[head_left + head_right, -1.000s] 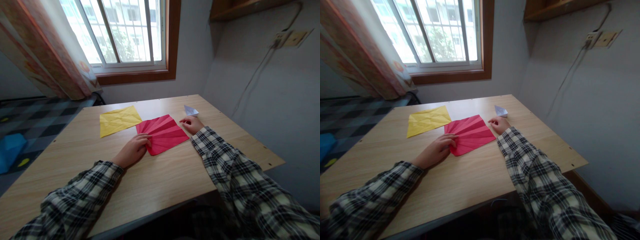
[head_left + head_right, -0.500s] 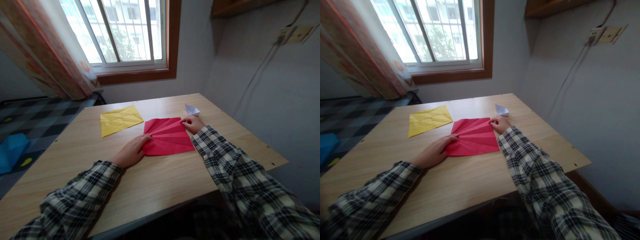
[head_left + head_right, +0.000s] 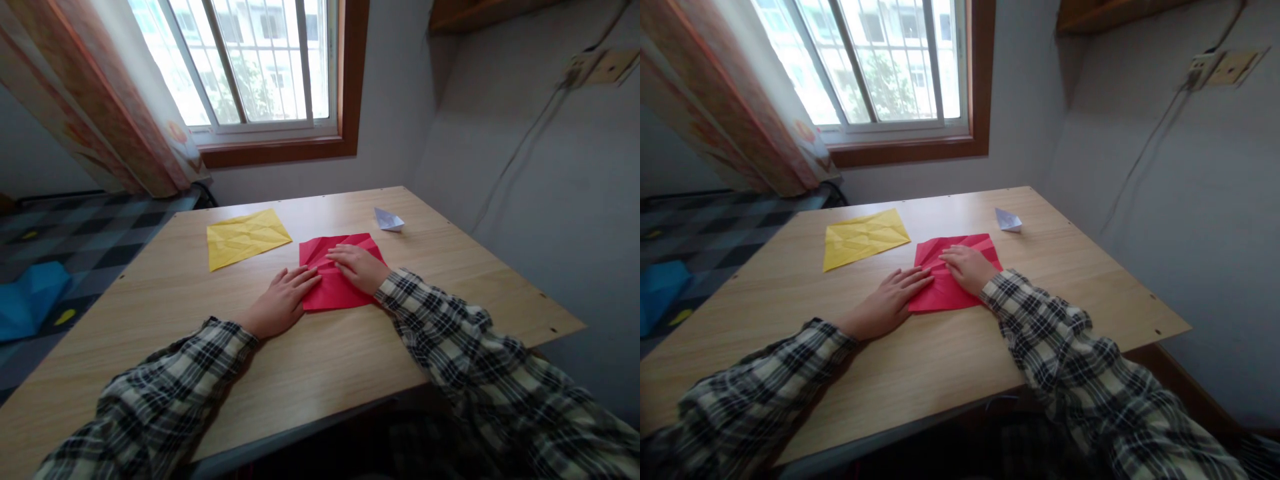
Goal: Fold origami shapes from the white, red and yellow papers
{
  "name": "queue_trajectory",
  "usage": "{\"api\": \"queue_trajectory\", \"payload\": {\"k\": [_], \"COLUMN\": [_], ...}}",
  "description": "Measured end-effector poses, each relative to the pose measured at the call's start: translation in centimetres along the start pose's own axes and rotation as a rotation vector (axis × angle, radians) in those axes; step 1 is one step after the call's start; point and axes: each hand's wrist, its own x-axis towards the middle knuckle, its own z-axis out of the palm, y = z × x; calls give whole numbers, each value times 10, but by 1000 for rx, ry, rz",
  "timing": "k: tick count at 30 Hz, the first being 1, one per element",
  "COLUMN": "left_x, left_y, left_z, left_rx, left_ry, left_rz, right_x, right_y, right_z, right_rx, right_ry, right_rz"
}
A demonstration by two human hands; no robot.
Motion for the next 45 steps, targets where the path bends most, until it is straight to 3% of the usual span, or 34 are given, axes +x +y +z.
{"api": "queue_trajectory", "payload": {"k": [4,11,15,19,21,34,45], "left_x": [1,1,5,13,16,21,44], "left_y": [1,-9,-5,1,1,-8,-35], "left_z": [-2,-20,-19,-13,-9,-3,-1], "left_rx": [15,-119,-121,-39,-3,109,113], "left_ry": [-11,-53,52,221,248,-34,18], "left_rz": [4,50,0,-50,-73,-219,-290], "right_x": [1,-1,-1,-1,-1,-2,-1], "right_y": [-24,-32,-33,-33,-32,-33,-31], "right_z": [14,7,10,13,13,14,13], "right_rx": [-106,-171,-191,-193,-193,-215,-200], "right_ry": [-234,-325,-324,-325,-319,-329,-335], "right_rz": [160,242,310,277,264,256,255]}}
